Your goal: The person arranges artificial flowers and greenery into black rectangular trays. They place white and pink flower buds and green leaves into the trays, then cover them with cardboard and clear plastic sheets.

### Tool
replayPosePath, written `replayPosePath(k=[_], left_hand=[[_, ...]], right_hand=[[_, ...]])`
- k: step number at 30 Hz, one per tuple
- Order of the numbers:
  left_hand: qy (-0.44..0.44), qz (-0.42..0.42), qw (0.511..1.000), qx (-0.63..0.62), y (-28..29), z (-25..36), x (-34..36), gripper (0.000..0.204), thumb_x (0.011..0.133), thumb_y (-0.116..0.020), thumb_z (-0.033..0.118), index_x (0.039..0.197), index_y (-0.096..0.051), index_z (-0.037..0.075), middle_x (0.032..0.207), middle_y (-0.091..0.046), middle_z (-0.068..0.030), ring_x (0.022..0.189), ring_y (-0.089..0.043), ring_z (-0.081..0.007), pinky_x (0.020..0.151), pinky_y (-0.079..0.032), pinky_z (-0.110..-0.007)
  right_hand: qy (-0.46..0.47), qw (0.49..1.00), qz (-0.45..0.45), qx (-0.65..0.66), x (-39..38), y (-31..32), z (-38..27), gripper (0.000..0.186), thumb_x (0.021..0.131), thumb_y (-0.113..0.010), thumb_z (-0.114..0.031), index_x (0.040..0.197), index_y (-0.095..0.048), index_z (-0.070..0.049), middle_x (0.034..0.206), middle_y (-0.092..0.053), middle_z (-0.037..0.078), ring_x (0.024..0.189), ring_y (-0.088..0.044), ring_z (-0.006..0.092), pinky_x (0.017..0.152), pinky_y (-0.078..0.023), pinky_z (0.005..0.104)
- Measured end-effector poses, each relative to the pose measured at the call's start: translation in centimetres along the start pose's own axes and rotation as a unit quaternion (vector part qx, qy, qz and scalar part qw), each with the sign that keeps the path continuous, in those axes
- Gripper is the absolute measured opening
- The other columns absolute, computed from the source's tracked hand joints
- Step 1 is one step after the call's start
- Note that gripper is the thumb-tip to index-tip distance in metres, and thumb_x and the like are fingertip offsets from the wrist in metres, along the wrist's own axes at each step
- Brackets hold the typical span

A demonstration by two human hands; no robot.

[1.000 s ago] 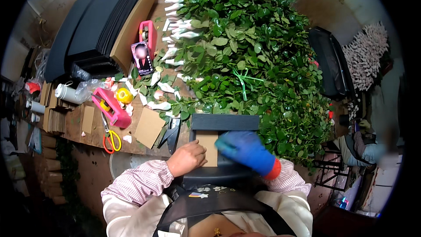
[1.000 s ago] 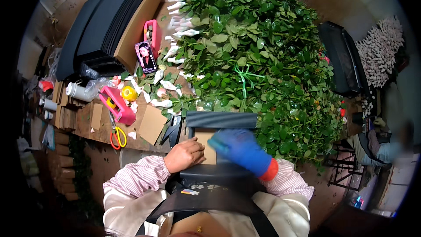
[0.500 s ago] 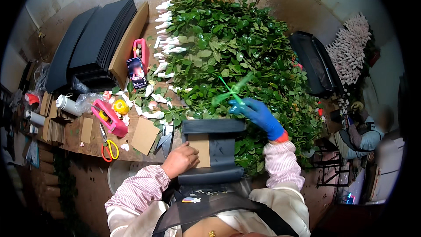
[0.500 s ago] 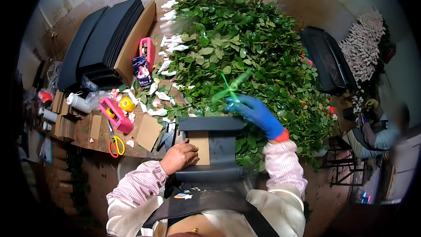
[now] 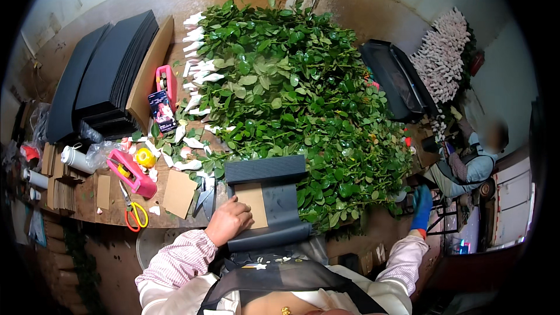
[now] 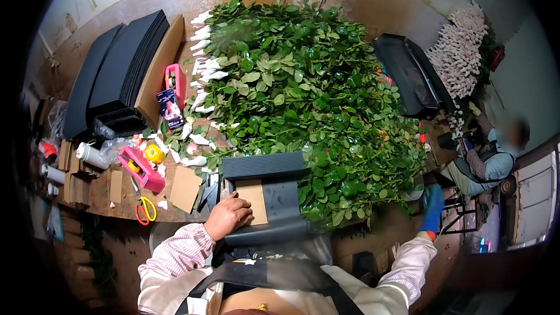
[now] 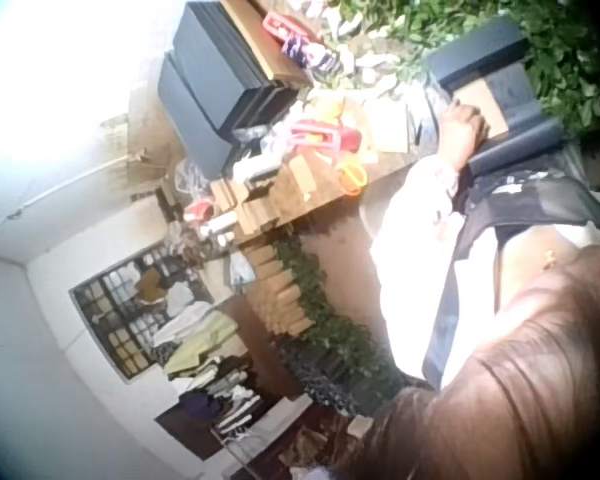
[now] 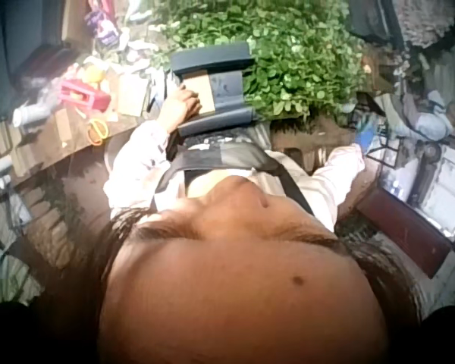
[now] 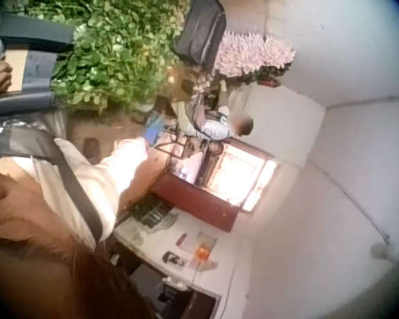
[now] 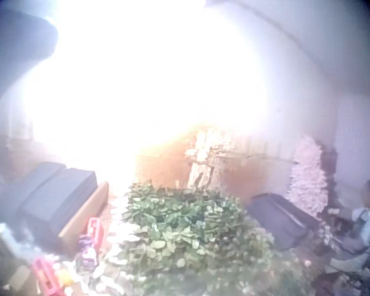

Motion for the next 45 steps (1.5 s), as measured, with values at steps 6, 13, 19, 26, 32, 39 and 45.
replayPosePath(k=[6, 13, 19, 26, 32, 39, 45], left_hand=[[0.048, 0.011, 0.999, 0.02, 0.9, -0.5, -1.4, 0.015, 0.081, -0.081, 0.016, 0.093, -0.072, 0.011, 0.099, -0.07, -0.003, 0.095, -0.07, -0.023, 0.109, -0.051, -0.05], [0.05, -0.019, 0.999, -0.011, 1.3, 0.0, -0.7, 0.016, 0.086, -0.077, 0.017, 0.1, -0.074, 0.011, 0.112, -0.07, -0.0047, 0.108, -0.068, -0.0246, 0.108, -0.053, -0.043], [0.067, 0.013, 0.997, -0.022, 1.0, -0.5, -1.5, 0.015, 0.087, -0.077, 0.017, 0.099, -0.073, 0.009, 0.11, -0.07, -0.0051, 0.104, -0.068, -0.0253, 0.105, -0.054, -0.042], [0.069, 0.018, 0.997, -0.026, 1.0, -0.4, -0.9, 0.017, 0.084, -0.079, 0.016, 0.098, -0.073, 0.007, 0.106, -0.071, -0.0062, 0.1, -0.069, -0.0258, 0.103, -0.055, -0.042], [0.078, 0.017, 0.997, -0.015, 1.2, -0.8, -1.5, 0.018, 0.088, -0.078, 0.019, 0.102, -0.074, 0.008, 0.112, -0.072, -0.0054, 0.104, -0.069, -0.0238, 0.104, -0.055, -0.04], [0.066, -0.001, 0.998, -0.012, 1.0, -0.6, -1.2, 0.018, 0.088, -0.078, 0.019, 0.102, -0.074, 0.008, 0.112, -0.072, -0.0055, 0.105, -0.069, -0.0235, 0.104, -0.055, -0.041], [0.093, 0.0, 0.995, -0.02, 1.0, -0.9, -1.5, 0.018, 0.088, -0.079, 0.018, 0.103, -0.075, 0.009, 0.112, -0.072, -0.0047, 0.105, -0.069, -0.0232, 0.106, -0.054, -0.043]], right_hand=[[0.328, 0.836, -0.403, -0.179, -21.8, -52.3, -11.1, 0.028, 0.097, -0.071, -0.016, 0.122, -0.072, -0.005, 0.121, -0.073, 0.011, 0.111, -0.069, 0.0224, 0.096, -0.053, 0.0347], [0.6, 0.567, -0.261, -0.5, -22.6, -73.4, -4.7, 0.037, 0.083, -0.073, -0.02, 0.12, -0.072, -0.014, 0.13, -0.067, 0.016, 0.119, -0.063, 0.0352, 0.1, -0.05, 0.0417], [0.481, 0.684, -0.444, -0.322, -22.4, -67.8, -8.5, 0.04, 0.081, -0.07, -0.008, 0.12, -0.07, -0.013, 0.132, -0.066, 0.013, 0.125, -0.061, 0.0334, 0.105, -0.048, 0.045], [0.527, 0.591, -0.442, -0.421, -24.2, -59.6, -8.8, 0.059, 0.087, -0.067, -0.007, 0.144, -0.056, -0.016, 0.14, -0.062, 0.013, 0.128, -0.06, 0.0337, 0.11, -0.046, 0.0453], [0.488, 0.454, -0.386, -0.638, -23.7, -62.2, -4.6, 0.089, 0.08, -0.079, -0.023, 0.159, -0.038, -0.016, 0.159, -0.043, 0.016, 0.144, -0.044, 0.0356, 0.122, -0.033, 0.0477], [0.577, 0.458, -0.39, -0.552, -19.3, -67.1, -0.9, 0.077, 0.075, -0.077, -0.017, 0.148, -0.051, -0.015, 0.126, -0.061, 0.014, 0.12, -0.057, 0.0355, 0.103, -0.044, 0.0479], [0.643, 0.456, -0.188, -0.587, -27.8, -67.4, -21.0, 0.053, 0.084, -0.07, -0.013, 0.136, -0.059, -0.015, 0.101, -0.064, 0.01, 0.095, -0.064, 0.0304, 0.083, -0.05, 0.0447]])
Point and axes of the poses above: each hand's wrist, its own x-axis towards the middle knuckle, its own y-axis out of the back of the hand, z = x × y, the point moved 10 cm from there along x, towards the middle knuckle
